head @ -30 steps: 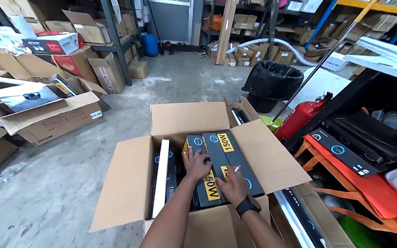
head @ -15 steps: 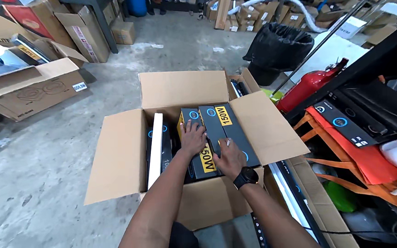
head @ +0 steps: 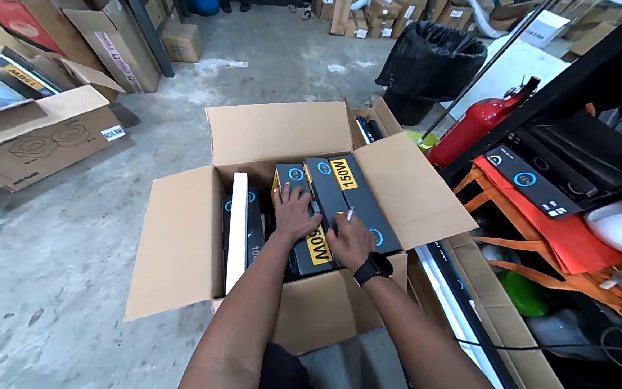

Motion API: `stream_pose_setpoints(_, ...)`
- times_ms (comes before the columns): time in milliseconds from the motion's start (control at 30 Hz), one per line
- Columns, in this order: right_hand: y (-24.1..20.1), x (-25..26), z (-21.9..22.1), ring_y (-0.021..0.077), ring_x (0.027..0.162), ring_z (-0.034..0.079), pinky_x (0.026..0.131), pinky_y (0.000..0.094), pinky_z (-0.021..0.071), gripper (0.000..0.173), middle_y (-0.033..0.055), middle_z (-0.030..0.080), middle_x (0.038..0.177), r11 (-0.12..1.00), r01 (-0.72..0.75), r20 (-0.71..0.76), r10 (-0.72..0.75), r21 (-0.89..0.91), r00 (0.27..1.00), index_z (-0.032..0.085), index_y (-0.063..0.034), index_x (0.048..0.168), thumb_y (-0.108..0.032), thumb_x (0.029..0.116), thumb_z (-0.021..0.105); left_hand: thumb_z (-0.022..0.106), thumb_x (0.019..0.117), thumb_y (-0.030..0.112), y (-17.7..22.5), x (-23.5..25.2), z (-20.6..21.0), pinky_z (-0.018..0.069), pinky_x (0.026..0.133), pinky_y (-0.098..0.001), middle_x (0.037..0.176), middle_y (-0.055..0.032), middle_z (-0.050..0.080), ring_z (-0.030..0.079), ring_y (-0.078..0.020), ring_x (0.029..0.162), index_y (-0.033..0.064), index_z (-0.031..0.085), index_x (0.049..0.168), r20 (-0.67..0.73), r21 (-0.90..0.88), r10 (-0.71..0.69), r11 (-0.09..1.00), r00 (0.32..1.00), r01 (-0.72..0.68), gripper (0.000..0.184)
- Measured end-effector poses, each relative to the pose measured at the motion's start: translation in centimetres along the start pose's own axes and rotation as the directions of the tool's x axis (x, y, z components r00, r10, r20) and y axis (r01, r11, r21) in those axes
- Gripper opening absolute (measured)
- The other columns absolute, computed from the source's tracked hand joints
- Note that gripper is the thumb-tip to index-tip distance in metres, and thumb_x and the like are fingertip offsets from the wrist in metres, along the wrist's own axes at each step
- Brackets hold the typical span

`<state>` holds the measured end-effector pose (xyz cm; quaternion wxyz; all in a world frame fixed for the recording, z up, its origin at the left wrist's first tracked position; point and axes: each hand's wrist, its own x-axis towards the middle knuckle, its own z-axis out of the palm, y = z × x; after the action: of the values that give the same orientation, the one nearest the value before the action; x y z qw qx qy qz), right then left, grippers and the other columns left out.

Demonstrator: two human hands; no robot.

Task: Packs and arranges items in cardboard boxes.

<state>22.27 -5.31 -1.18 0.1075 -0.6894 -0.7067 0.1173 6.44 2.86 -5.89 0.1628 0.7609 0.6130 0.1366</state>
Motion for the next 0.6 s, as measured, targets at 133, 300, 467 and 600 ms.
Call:
stream_pose_setpoints(133, 2.0, -0.1, -3.4, 0.0368, 0.100, 0.070, 0.078, 0.0561, 0.0581, 0.043, 0.0205, 0.066, 0.124, 0.998, -0.036, -0.244, 0.048, 0.053, 0.969, 0.069, -0.0056, 0.127, -0.028, 0.0912, 0.065, 0.054, 0.0842, 0.058, 0.4, -0.3, 0.2, 0.0045, 0.123, -0.0642, 0.154, -0.0083, 0.048, 0.020, -0.0335, 0.155, 0.0216, 0.068, 0.125, -0.046, 0.048, -0.012, 0.999, 0.999, 0.014, 0.057)
stream_pose_setpoints(300, 8.9, -0.4, -5.4, 0.0420, 0.106, 0.067, 0.085, 0.0616, 0.0545, 0.053, 0.0245, 0.063, 0.126, 0.971, -0.217, -0.294, 0.237, 0.100, 0.926, 0.066, -0.0037, 0.129, -0.040, 0.0902, 0.075, 0.042, 0.0942, 0.059, 0.6, -0.8, 0.6, 0.0063, 0.123, -0.0643, 0.154, -0.0164, 0.048, 0.023, -0.0393, 0.153, 0.0151, 0.067, 0.126, -0.198, 0.148, 0.111, 0.986, 0.974, -0.082, 0.060)
stream_pose_setpoints(467, 11.5, -1.6, -4.5, 0.0410, 0.112, 0.064, 0.091, 0.0590, 0.0530, 0.056, 0.0248, 0.061, 0.131, 0.937, -0.339, -0.162, 0.349, 0.087, 0.923, 0.064, -0.0030, 0.132, -0.042, 0.0928, 0.072, 0.035, 0.0985, 0.063, 1.6, -1.2, 1.8, 0.0062, 0.123, -0.0663, 0.154, -0.0154, 0.048, 0.021, -0.0412, 0.154, 0.0179, 0.069, 0.129, -0.196, 0.238, 0.269, 0.946, 0.943, -0.220, 0.064)
stream_pose_setpoints(600, 10.5, -2.6, -5.0, 0.0423, 0.116, 0.062, 0.093, 0.0578, 0.0524, 0.052, 0.0256, 0.059, 0.134, 0.959, -0.282, -0.115, 0.283, 0.022, 0.952, 0.061, -0.0024, 0.135, -0.035, 0.0961, 0.067, 0.034, 0.0989, 0.067, 4.4, -1.8, 1.6, 0.0004, 0.122, -0.0691, 0.161, -0.0191, 0.039, 0.012, -0.0421, 0.156, 0.0107, 0.070, 0.129, -0.085, 0.247, 0.163, 0.959, 0.983, -0.138, 0.073)
